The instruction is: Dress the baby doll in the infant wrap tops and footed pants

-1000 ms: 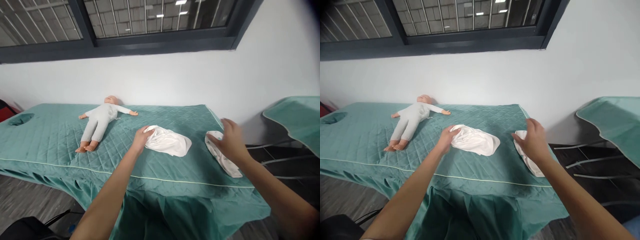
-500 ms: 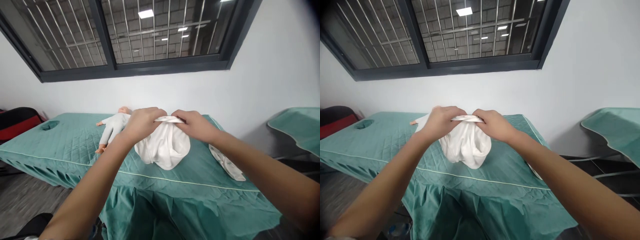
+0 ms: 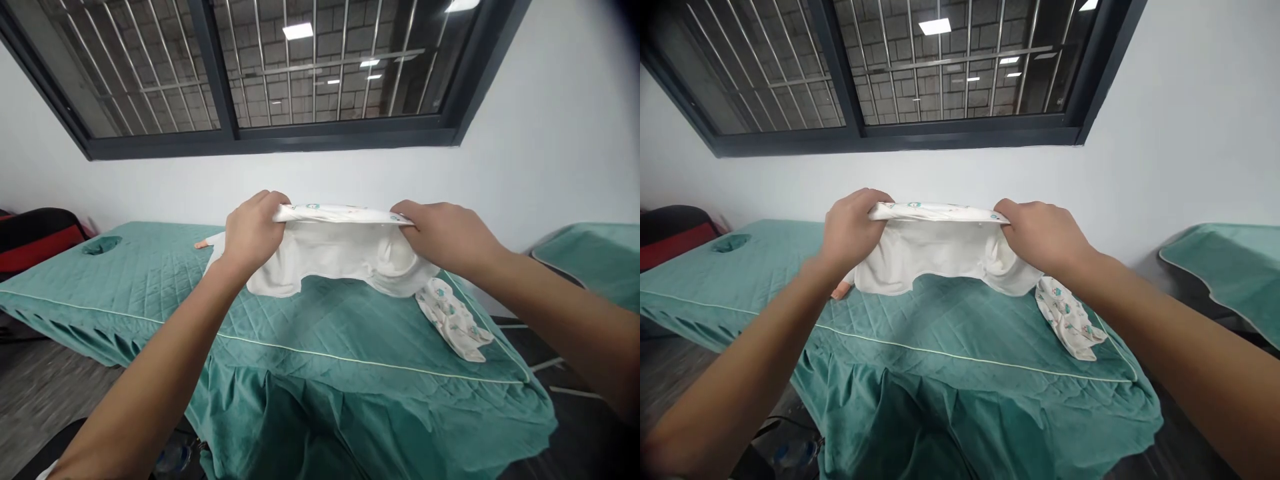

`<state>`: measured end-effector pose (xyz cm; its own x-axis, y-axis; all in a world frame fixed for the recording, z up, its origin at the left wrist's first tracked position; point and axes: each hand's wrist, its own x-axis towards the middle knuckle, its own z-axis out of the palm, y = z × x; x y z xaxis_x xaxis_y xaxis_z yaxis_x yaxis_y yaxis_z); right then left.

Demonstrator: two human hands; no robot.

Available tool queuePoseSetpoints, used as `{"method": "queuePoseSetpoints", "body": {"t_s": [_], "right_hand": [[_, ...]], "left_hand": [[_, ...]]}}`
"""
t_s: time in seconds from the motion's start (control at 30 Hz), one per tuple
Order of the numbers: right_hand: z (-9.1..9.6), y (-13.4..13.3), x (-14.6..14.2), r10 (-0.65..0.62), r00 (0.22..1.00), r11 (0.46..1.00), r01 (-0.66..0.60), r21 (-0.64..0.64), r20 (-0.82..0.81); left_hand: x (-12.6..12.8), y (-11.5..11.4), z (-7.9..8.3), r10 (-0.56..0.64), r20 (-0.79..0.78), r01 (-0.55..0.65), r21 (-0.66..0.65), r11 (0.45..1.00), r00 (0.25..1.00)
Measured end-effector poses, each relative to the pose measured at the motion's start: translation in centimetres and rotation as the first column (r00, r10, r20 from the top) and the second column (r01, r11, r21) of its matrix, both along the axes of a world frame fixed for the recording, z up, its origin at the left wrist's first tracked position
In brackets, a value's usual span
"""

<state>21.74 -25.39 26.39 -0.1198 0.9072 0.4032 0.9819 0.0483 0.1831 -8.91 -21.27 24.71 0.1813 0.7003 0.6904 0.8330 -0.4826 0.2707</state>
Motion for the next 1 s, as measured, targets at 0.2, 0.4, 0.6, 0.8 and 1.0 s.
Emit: {"method": "queuePoseSetpoints", "body": {"t_s": [0.2, 0.4, 0.6, 0.8, 1.0], "right_hand": [[-1.1, -0.7, 1.4, 0.005, 1.000, 0.996, -0.003, 0.092, -0.019], [-2.4, -1.0, 3.5, 0.034, 0.981, 0.998, -0.023, 0.062, -0.191], [-6.9, 1.2, 7.3, -0.037, 0.833, 0.982, -0.073, -0.176, -0.552], [-12.0, 6.8, 8.1, -0.057, 0.919, 0.908, -0.115, -0.402, -0.389], [-19.5, 9.0, 0.9, -0.097, 0.979, 0.968, 0.051, -0.246, -0.180]], "left_hand": [[0.3, 0.4, -0.3, -0.079, 0.273, 0.120, -0.135, 0.984, 0.959], [-0.5, 0.6, -0.9, -0.071, 0.372, 0.184, -0.279, 0.943, 0.926], [-2.9, 3.1, -5.0, -0.200, 0.319, 0.364, -0.627, 0.688, 0.927], [-0.9, 10.3, -12.0, -0.026, 0.378, 0.306, -0.707, 0.637, 0.926], [4.4, 12.0, -19.5, 0.085, 0.398, 0.164, -0.552, 0.818, 0.913]]}}
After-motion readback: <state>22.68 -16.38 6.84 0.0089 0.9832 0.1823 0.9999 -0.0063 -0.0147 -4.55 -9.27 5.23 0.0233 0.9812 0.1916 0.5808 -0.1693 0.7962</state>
